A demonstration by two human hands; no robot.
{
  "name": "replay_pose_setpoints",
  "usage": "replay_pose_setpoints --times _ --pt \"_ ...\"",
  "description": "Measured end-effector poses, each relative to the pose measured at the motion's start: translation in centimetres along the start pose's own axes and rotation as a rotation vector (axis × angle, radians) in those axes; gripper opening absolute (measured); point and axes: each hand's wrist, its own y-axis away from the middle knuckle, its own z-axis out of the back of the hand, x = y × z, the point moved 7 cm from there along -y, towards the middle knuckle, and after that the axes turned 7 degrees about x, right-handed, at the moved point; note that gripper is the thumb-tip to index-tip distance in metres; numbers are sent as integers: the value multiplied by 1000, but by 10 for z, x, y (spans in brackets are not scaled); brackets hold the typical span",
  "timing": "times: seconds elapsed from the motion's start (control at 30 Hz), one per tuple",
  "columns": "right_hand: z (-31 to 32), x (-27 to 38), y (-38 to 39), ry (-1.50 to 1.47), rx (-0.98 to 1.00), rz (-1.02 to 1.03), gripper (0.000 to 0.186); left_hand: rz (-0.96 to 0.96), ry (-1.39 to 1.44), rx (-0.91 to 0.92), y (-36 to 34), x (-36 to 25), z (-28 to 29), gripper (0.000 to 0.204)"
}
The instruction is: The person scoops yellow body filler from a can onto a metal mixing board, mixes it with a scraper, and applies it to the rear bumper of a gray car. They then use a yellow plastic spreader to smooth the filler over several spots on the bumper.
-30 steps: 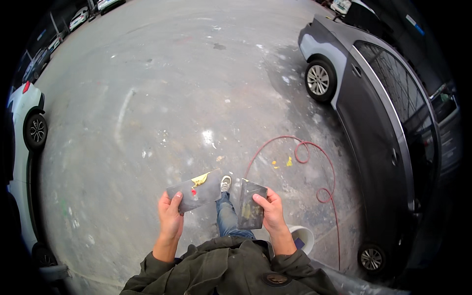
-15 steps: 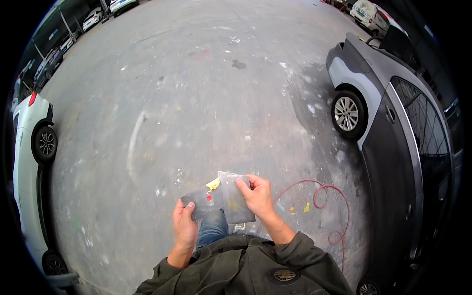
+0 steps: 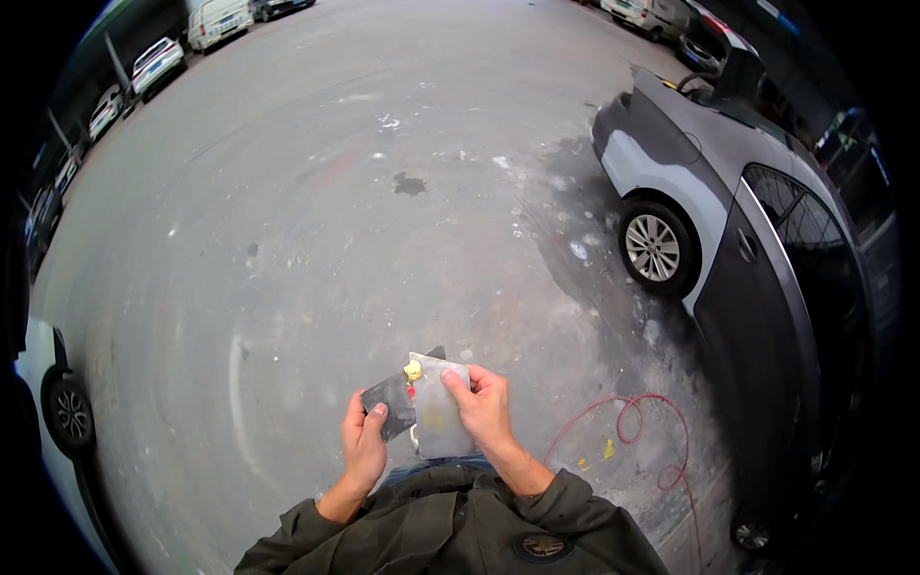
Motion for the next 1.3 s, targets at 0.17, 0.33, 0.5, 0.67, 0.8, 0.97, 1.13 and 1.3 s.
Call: replay_pose_setpoints --times 0.17,0.33,0.5,0.67,0.8,0.97,1.13,1.3 --pt "-27 9 -110 -92 -97 -1 19 -29 -257 41 -121 -16 10 21" --pt "-39 16 -254 -237 -102 24 19 -62 -510 60 -252 -31 18 26" --pt "-32 92 -412 -429 -85 137 17 -148 -649 -29 -400 -58 24 27" --pt "-39 201 -533 52 386 561 17 -142 -405 -44 -540 -97 38 25" --pt "-57 233 -606 401 687 586 26 -237 -200 -22 -641 -119 18 22" --pt "-51 255 -718 785 602 738 26 -380 -523 -25 -765 -145 16 21" --pt "-57 280 -834 1121 445 841 27 -467 -664 40 -903 -162 8 19" --pt "-36 316 -946 1418 208 867 32 -531 -643 229 -1052 -173 -35 18"
